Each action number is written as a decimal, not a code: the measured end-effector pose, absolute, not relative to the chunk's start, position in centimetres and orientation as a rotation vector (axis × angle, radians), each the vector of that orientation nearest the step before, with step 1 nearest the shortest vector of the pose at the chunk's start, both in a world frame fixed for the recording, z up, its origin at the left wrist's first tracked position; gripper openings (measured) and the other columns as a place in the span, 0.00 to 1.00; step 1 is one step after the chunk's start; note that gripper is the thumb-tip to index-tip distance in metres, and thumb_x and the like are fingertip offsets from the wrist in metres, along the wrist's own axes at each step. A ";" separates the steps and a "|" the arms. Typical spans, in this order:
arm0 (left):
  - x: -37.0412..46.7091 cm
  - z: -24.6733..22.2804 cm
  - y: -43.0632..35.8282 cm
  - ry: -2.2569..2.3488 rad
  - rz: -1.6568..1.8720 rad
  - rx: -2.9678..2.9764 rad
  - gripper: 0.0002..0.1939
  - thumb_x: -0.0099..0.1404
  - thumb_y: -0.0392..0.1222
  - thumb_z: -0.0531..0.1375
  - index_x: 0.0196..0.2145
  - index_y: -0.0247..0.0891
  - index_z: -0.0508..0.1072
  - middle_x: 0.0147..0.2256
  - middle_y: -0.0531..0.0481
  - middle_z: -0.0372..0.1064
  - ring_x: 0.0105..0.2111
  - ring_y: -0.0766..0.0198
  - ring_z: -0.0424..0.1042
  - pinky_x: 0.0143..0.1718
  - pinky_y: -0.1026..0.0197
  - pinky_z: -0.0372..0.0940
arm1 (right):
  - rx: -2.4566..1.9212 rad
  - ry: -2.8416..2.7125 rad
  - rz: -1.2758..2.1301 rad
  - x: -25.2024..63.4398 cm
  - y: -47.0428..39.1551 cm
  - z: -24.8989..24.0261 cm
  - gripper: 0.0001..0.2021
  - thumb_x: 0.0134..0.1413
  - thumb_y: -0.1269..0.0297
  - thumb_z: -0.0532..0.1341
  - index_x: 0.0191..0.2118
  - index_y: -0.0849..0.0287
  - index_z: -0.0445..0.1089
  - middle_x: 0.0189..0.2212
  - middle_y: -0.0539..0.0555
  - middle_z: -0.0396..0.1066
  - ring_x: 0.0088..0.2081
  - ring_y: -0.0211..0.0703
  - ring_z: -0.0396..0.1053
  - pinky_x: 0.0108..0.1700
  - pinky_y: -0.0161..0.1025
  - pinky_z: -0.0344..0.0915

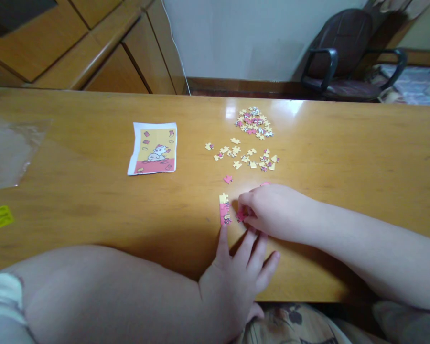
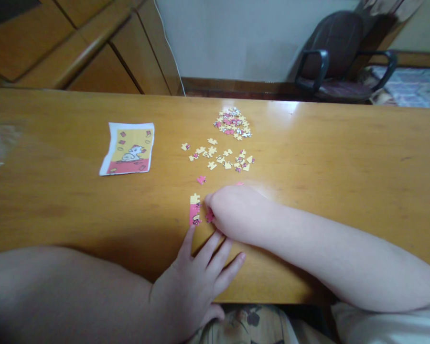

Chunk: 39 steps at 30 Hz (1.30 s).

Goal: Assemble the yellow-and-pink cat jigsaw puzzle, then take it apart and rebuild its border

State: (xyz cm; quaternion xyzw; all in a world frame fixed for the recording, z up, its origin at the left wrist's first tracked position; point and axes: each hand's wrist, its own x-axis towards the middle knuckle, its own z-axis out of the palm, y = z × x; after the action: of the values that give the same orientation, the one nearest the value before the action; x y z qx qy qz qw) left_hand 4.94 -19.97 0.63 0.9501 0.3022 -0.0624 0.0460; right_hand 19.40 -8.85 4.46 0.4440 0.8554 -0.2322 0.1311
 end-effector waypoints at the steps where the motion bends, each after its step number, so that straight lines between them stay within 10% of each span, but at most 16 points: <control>1: 4.9 0.6 -20.0 0.925 -0.190 2.903 0.44 0.56 0.70 0.54 0.65 0.46 0.54 0.65 0.41 0.49 0.63 0.39 0.42 0.53 0.26 0.51 | 1.310 2.464 -0.665 19.3 -9.1 4.6 0.09 0.53 0.64 0.57 0.36 0.54 0.74 0.27 0.52 0.74 0.28 0.41 0.70 0.29 0.35 0.57; 39: 5.0 0.7 -20.0 0.937 -0.181 2.903 0.44 0.56 0.69 0.55 0.65 0.46 0.54 0.64 0.42 0.49 0.60 0.38 0.45 0.54 0.27 0.49 | 1.384 2.516 -0.764 18.4 -9.6 4.3 0.08 0.53 0.61 0.58 0.36 0.52 0.73 0.27 0.50 0.74 0.27 0.40 0.68 0.26 0.34 0.52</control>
State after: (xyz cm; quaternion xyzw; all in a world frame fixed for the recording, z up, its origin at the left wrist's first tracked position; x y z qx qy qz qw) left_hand 4.98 -19.96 0.73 0.9491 0.3064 -0.0593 0.0427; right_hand 18.37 -9.65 4.30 0.4642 0.8436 -0.2561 0.0850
